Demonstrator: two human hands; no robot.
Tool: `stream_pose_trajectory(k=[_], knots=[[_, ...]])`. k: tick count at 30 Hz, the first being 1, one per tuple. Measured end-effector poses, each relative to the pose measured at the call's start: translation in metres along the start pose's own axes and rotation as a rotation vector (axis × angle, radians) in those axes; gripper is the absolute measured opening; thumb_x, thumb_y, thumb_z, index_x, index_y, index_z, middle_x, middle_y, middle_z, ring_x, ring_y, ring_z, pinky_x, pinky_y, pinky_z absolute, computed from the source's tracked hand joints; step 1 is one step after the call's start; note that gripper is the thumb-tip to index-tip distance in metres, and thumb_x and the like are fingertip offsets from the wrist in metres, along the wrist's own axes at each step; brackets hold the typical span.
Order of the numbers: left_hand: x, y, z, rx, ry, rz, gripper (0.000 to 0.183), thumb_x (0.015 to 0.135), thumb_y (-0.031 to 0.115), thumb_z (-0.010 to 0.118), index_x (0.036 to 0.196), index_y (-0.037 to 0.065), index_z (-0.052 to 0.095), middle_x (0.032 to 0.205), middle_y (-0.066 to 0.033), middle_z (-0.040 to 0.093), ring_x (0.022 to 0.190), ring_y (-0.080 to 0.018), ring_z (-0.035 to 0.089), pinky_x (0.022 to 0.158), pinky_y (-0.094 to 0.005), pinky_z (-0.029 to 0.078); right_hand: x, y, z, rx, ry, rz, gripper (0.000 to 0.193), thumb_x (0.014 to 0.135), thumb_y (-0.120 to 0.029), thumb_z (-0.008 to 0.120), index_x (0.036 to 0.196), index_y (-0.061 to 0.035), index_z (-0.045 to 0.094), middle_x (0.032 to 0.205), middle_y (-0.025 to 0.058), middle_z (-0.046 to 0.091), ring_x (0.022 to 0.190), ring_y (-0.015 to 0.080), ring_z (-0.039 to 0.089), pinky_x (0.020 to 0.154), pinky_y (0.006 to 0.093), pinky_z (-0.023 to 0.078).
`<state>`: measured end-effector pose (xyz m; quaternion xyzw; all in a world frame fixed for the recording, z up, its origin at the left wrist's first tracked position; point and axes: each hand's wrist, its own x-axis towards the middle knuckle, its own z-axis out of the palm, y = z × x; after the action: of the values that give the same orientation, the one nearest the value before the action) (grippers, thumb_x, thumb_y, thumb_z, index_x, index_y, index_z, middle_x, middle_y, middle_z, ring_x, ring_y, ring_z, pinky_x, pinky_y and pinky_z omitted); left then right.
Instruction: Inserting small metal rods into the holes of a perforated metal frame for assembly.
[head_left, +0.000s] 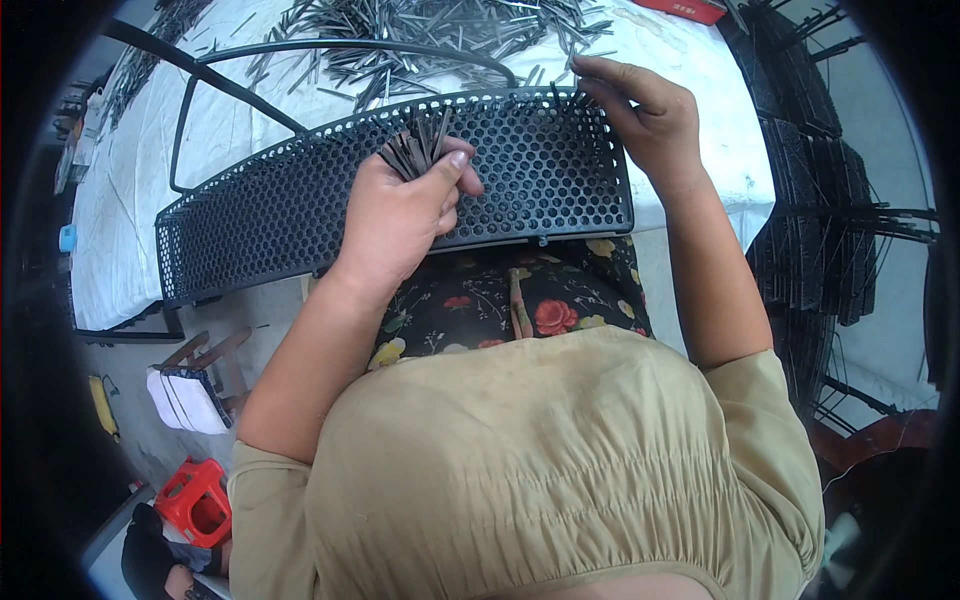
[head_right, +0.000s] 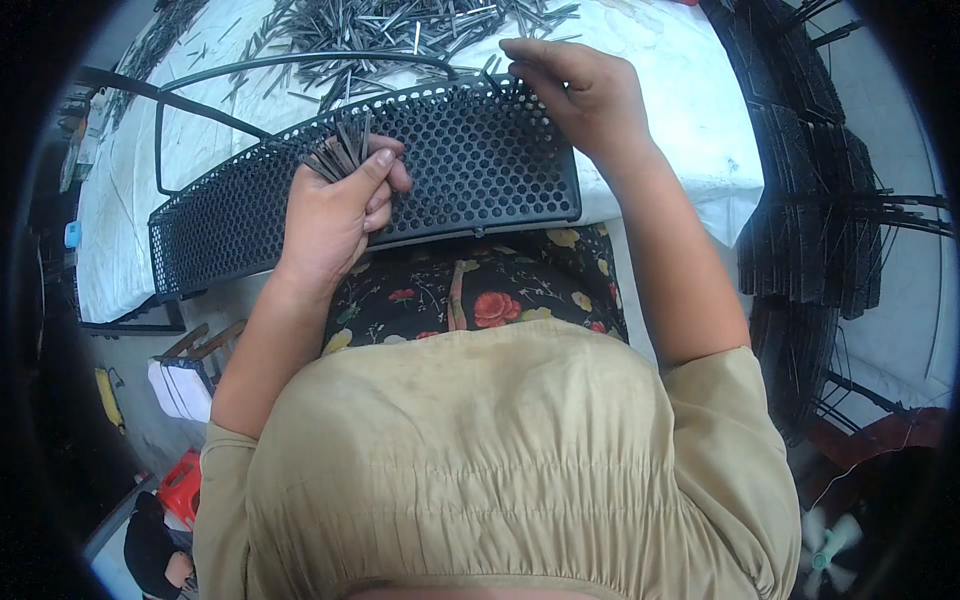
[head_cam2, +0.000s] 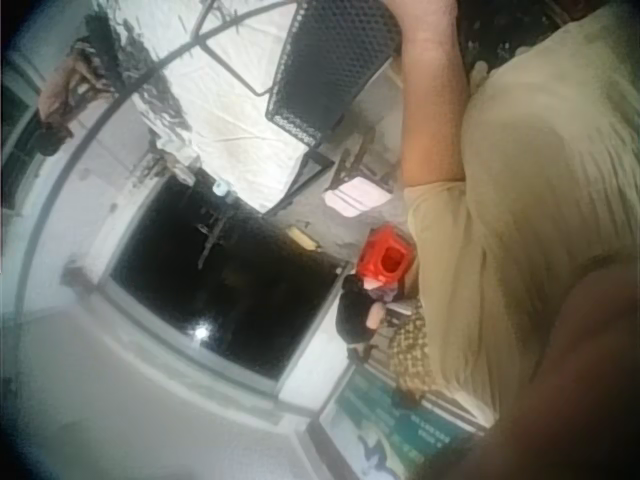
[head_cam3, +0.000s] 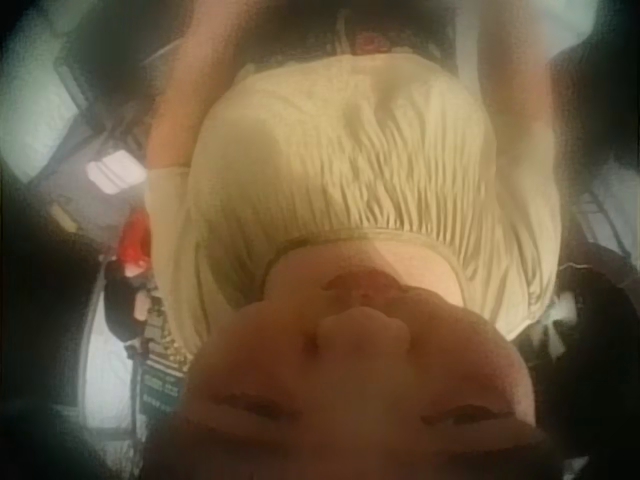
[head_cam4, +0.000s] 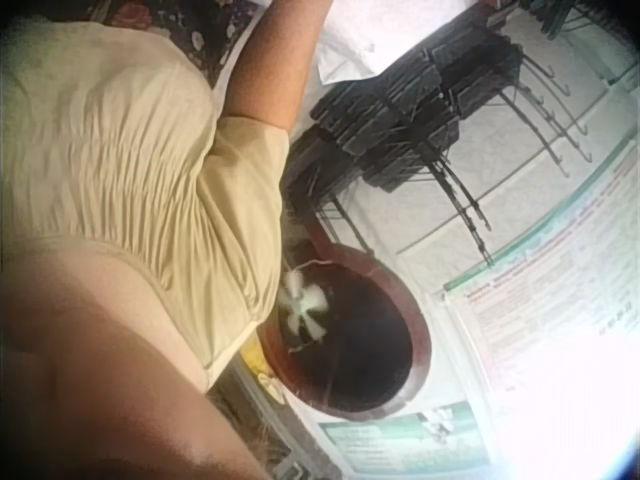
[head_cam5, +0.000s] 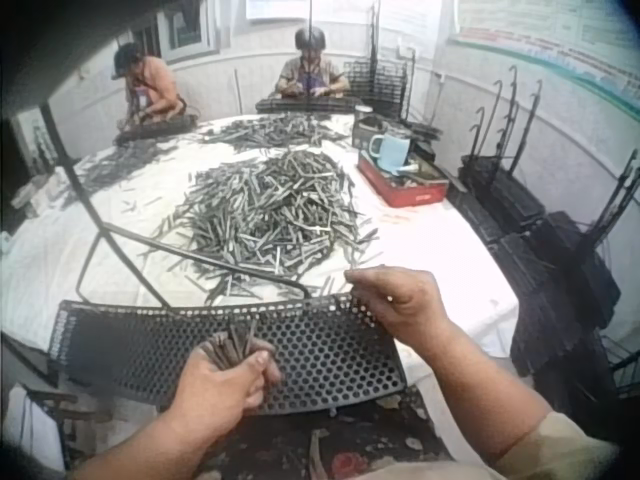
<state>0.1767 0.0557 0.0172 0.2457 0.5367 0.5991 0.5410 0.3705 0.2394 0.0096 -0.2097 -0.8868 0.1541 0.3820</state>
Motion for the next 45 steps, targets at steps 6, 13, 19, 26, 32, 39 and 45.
stream_pose_trajectory(k=[6, 13, 19, 26, 32, 39, 45], knots=[[0.001, -0.001, 0.0, 0.015, -0.003, 0.009, 0.012, 0.095, 0.005, 0.056, 0.101, -0.004, 0.062, 0.076, -0.0086, 0.062, 0.053, -0.0029, 0.042, 0.042, -0.0189, 0.032, 0.001, -0.001, -0.001, -0.01, -0.017, 0.022, 0.023, 0.085, -0.013, 0.07, 0.108, -0.015, 0.071, 0.091, 0.0074, 0.072, 0.082, 0.0206, 0.071, 0.07, 0.0301, 0.056], [0.0, -0.001, 0.0, 0.045, -0.008, 0.008, 0.012, 0.095, 0.006, 0.056, 0.101, -0.003, 0.062, 0.076, -0.0078, 0.062, 0.051, -0.0021, 0.041, 0.041, -0.0185, 0.031, 0.003, -0.002, -0.001, -0.005, -0.04, -0.029, 0.018, 0.085, -0.012, 0.07, 0.103, -0.0129, 0.072, 0.09, 0.008, 0.072, 0.079, 0.0213, 0.07, 0.068, 0.0305, 0.056], [-0.001, -0.002, 0.0, 0.045, -0.005, 0.008, 0.013, 0.095, 0.006, 0.056, 0.102, -0.003, 0.062, 0.077, -0.0077, 0.063, 0.051, -0.0015, 0.041, 0.041, -0.0181, 0.03, 0.002, -0.003, -0.002, 0.022, -0.065, -0.022, 0.017, 0.084, -0.01, 0.071, 0.101, -0.011, 0.072, 0.089, 0.0081, 0.072, 0.078, 0.0214, 0.07, 0.068, 0.0301, 0.055], [0.0, -0.002, 0.002, 0.043, 0.006, 0.009, 0.012, 0.095, 0.006, 0.057, 0.102, -0.003, 0.062, 0.077, -0.0084, 0.063, 0.051, -0.0018, 0.041, 0.041, -0.0181, 0.031, 0.002, 0.001, -0.01, 0.016, -0.092, -0.032, 0.016, 0.085, -0.009, 0.07, 0.101, -0.0087, 0.072, 0.088, 0.0095, 0.072, 0.078, 0.0215, 0.07, 0.069, 0.0301, 0.055], [0.001, -0.003, 0.0, 0.018, -0.004, 0.012, 0.012, 0.095, 0.005, 0.057, 0.102, -0.004, 0.061, 0.077, -0.0092, 0.063, 0.051, -0.0023, 0.041, 0.041, -0.0184, 0.031, 0.004, -0.002, -0.014, -0.016, -0.087, -0.026, 0.016, 0.087, -0.01, 0.068, 0.103, -0.0092, 0.072, 0.089, 0.0093, 0.072, 0.078, 0.022, 0.07, 0.069, 0.0306, 0.055], [0.0, -0.003, 0.0, 0.011, -0.01, 0.011, 0.013, 0.094, 0.005, 0.057, 0.102, -0.004, 0.061, 0.077, -0.0091, 0.062, 0.051, -0.0027, 0.041, 0.041, -0.0186, 0.031, 0.004, 0.002, -0.016, -0.054, -0.068, -0.036, 0.018, 0.088, -0.011, 0.067, 0.105, -0.0109, 0.072, 0.09, 0.009, 0.072, 0.078, 0.0221, 0.07, 0.069, 0.0307, 0.055], [0.0, -0.001, 0.0, 0.015, -0.014, 0.002, 0.013, 0.094, 0.005, 0.056, 0.102, -0.004, 0.061, 0.076, -0.0087, 0.062, 0.05, -0.0026, 0.04, 0.041, -0.0189, 0.03, 0.007, 0.002, -0.022, -0.082, -0.107, -0.033, 0.017, 0.089, -0.012, 0.066, 0.105, -0.011, 0.071, 0.091, 0.0086, 0.072, 0.081, 0.0225, 0.07, 0.071, 0.0312, 0.056]])
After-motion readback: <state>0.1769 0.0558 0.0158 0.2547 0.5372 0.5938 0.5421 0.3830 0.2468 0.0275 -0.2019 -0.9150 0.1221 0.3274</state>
